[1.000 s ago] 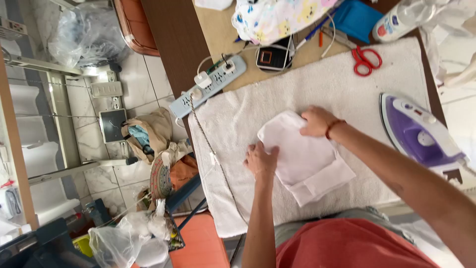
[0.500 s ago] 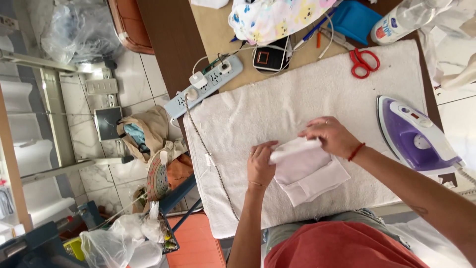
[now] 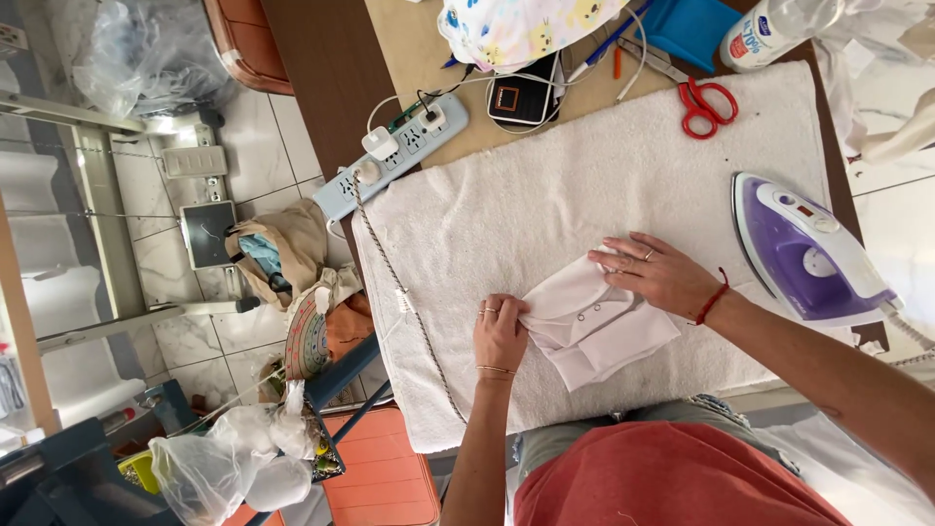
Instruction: Ironing and folding baby onesies and bibs on a towel-covered workspace
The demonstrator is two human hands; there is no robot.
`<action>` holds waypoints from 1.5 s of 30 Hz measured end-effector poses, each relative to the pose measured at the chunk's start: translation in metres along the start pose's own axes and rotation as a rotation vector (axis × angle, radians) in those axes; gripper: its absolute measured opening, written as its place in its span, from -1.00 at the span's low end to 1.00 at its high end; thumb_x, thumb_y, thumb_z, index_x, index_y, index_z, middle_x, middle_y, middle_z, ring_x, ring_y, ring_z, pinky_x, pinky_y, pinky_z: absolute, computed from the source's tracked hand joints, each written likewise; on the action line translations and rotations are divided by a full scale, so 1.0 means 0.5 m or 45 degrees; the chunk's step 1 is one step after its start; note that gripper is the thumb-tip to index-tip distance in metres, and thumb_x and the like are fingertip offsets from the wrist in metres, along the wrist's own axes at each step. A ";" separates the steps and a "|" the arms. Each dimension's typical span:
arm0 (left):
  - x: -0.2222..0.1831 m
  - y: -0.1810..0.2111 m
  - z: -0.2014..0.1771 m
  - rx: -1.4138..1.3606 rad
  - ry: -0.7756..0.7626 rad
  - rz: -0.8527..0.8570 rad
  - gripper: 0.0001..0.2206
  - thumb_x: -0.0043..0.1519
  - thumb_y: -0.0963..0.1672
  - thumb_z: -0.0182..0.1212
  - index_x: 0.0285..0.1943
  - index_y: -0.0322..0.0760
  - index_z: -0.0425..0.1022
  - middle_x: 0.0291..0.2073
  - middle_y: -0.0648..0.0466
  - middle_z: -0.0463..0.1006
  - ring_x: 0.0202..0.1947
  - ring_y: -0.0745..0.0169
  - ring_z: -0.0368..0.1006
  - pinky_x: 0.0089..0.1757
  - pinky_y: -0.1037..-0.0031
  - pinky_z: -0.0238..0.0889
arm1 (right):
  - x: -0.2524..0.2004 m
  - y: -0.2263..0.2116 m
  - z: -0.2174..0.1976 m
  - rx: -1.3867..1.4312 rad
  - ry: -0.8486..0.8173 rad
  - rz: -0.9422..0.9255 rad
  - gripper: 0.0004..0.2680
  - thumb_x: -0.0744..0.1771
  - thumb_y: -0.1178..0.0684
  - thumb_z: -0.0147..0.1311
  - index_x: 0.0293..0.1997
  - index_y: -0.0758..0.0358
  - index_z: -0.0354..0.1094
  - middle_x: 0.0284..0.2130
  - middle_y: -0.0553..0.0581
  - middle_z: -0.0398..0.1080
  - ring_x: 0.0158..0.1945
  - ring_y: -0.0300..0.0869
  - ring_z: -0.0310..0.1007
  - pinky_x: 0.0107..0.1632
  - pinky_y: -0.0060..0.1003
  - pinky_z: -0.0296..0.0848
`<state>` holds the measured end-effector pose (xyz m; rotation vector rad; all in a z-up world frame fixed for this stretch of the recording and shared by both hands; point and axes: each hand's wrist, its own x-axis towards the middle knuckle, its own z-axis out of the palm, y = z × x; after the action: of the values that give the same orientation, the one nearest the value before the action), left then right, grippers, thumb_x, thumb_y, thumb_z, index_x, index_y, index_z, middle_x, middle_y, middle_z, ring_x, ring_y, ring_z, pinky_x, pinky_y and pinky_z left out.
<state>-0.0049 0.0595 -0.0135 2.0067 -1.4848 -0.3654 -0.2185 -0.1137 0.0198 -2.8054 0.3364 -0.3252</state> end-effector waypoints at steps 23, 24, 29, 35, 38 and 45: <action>-0.113 0.082 0.013 -0.130 -0.188 0.161 -0.87 0.18 -0.04 -0.09 -0.35 -0.05 0.32 -0.35 0.24 0.35 -0.25 0.35 0.30 0.00 0.34 -0.11 | -0.047 -0.029 -0.049 0.356 -0.093 -0.128 -0.93 0.19 0.08 -0.11 -0.39 0.18 0.23 -0.09 0.01 0.25 0.12 -0.10 0.12 0.08 -0.08 0.17; -0.121 0.077 0.025 -0.169 -0.131 -0.105 -0.84 0.17 -0.03 -0.07 -0.41 -0.09 0.29 -0.65 0.19 0.31 -0.50 0.28 0.35 -0.12 0.40 0.07 | -0.034 -0.028 -0.050 0.550 -0.187 0.036 -0.93 0.20 0.09 -0.14 -0.47 0.18 0.25 -0.16 0.01 0.33 0.10 -0.09 0.18 0.03 -0.11 0.24; -0.059 0.085 0.045 -0.553 0.084 -0.992 -0.74 0.20 0.03 -0.17 -0.43 -0.12 0.23 -0.62 0.04 0.33 -0.52 0.05 0.29 -0.37 0.34 0.12 | 0.007 0.034 -0.001 1.186 -0.468 1.143 -0.85 0.25 -0.04 -0.11 -0.44 0.16 0.28 -0.76 0.01 0.28 -0.63 -0.23 0.29 -0.52 -0.34 0.24; 0.001 0.105 0.012 -0.422 0.100 -1.206 -0.72 0.17 0.07 -0.12 -0.37 -0.13 0.27 -0.51 -0.01 0.42 -0.38 -0.05 0.38 -0.29 0.30 0.20 | 0.031 0.011 0.014 0.805 -0.153 1.187 -0.78 0.23 -0.15 0.01 -0.46 0.19 0.27 -0.69 0.12 0.30 -0.52 -0.09 0.33 -0.45 -0.31 0.26; 0.009 0.119 -0.012 -0.190 0.239 -0.798 -0.78 0.18 0.00 -0.08 -0.38 -0.17 0.23 -0.39 0.03 0.39 -0.29 0.04 0.33 -0.23 0.36 0.10 | 0.051 -0.026 -0.027 0.510 0.167 0.767 -0.85 0.22 -0.03 0.06 -0.45 0.22 0.28 -0.38 0.09 0.32 -0.25 -0.11 0.32 -0.21 -0.31 0.29; -0.020 0.087 0.026 -0.266 0.143 -0.734 -0.75 0.14 0.04 -0.03 -0.25 -0.14 0.30 -0.61 0.03 0.31 -0.45 0.00 0.31 -0.33 0.35 0.16 | 0.026 -0.010 0.018 0.855 -0.023 1.204 -0.82 0.24 -0.08 0.01 -0.19 0.09 0.28 -0.54 0.17 0.29 -0.42 -0.08 0.30 -0.28 -0.22 0.30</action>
<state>-0.0485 0.0568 0.0017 2.2087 -0.7414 -0.6015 -0.2031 -0.1102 0.0152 -1.7472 1.2090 -0.1387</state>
